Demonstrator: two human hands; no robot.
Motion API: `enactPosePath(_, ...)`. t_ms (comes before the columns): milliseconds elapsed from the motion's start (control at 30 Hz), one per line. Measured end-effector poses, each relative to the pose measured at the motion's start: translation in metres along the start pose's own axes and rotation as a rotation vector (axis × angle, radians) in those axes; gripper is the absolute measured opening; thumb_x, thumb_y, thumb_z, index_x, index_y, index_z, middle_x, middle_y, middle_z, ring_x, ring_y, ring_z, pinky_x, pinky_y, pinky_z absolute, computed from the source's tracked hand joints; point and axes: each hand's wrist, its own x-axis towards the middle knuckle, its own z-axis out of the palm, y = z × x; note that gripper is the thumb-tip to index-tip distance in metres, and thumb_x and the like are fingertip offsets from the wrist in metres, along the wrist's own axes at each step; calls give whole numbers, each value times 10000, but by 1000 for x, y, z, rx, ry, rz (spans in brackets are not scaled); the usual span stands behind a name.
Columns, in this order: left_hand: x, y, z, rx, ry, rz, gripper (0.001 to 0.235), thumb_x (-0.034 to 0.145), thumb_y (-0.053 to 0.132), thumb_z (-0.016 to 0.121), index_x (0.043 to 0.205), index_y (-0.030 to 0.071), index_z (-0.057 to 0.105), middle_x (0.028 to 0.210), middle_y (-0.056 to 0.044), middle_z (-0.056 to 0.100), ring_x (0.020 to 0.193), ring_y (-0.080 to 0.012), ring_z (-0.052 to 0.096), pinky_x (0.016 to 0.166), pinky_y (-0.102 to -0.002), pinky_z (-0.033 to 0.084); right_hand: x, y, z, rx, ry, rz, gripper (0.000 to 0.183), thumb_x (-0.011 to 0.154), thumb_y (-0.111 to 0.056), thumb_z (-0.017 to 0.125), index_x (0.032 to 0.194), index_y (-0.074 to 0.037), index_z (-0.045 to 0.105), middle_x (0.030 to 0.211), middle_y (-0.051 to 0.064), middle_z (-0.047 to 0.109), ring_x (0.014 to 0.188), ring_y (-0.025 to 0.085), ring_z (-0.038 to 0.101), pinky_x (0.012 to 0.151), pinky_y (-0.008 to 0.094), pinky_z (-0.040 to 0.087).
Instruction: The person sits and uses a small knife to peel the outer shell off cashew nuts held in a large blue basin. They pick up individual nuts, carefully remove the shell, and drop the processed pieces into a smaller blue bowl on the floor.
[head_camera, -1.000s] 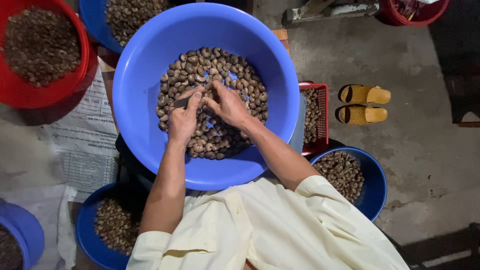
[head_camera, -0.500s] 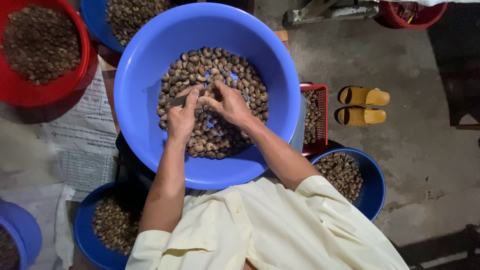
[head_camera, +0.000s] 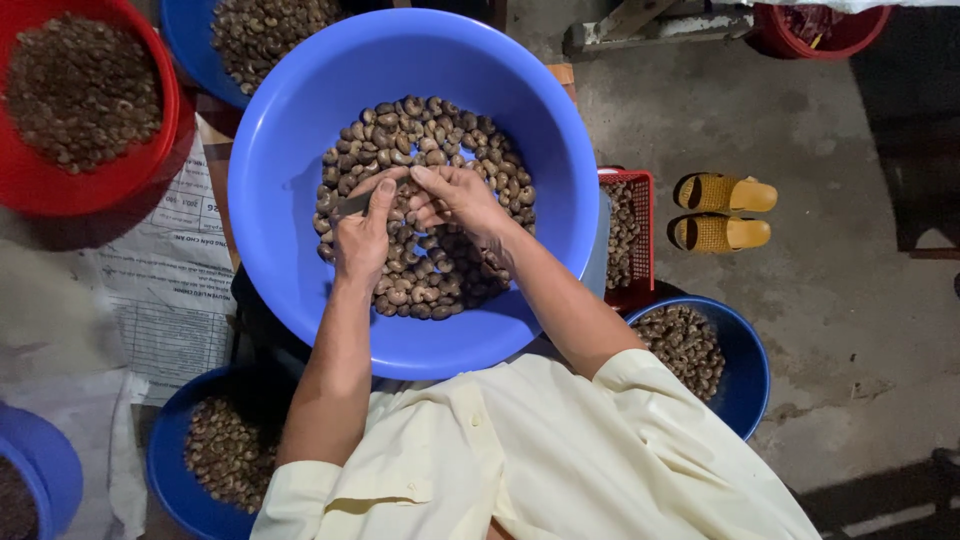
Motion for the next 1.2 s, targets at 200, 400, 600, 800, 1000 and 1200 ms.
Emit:
enactPosePath(200, -1, 18, 1, 44, -23, -3, 347, 1164, 293, 496, 1323, 48, 684, 1301, -271, 671, 1272, -464, 609, 1066, -634, 516, 2, 2, -2, 62, -22, 63, 372, 973, -408, 712, 1041, -45, 678, 823, 114, 783, 675, 147, 777, 631, 291, 680)
enactPosePath(400, -1, 18, 2, 14, 3, -11, 368, 1167, 321, 489, 1337, 53, 676, 1333, -259, 656, 1318, -470, 567, 1103, -660, 477, 1, 1, -2, 94, -34, 94, 400, 958, -444, 720, 1030, -54, 670, 827, 110, 787, 681, 145, 777, 642, 300, 678)
enactPosePath(600, -1, 13, 2, 26, 16, -5, 308, 1135, 308, 556, 1266, 90, 729, 1283, -213, 705, 1256, -393, 639, 1090, -586, 508, 4, 5, -5, 119, -44, 108, 393, 956, -449, 719, 1019, -63, 676, 815, 106, 786, 674, 149, 778, 643, 303, 679)
enactPosePath(800, 1, 7, 2, 0, 11, 5, 296, 1133, 299, 562, 1251, 88, 734, 1265, -206, 716, 1230, -374, 661, 1057, -550, 543, 3, 3, -8, 114, -51, 108, 386, 963, -440, 713, 1032, -61, 683, 826, 112, 789, 684, 155, 783, 654, 314, 681)
enactPosePath(1000, 0, -4, -2, 19, 40, -35, 434, 1177, 358, 456, 1321, 1, 657, 1257, -281, 687, 1224, -458, 646, 1035, -601, 537, -11, -7, -15, 37, 53, -77, 307, 955, -347, 748, 1034, -53, 709, 793, 178, 774, 638, 211, 782, 587, 329, 664)
enactPosePath(1200, -5, -23, 1, 47, 118, -118, 381, 1067, 424, 547, 1109, 86, 718, 711, 26, 443, 828, -105, 655, 971, -325, 616, -90, -32, -88, -287, 541, -514, 287, 948, -302, 723, 1141, -89, 698, 850, 138, 790, 727, 202, 774, 681, 321, 663)
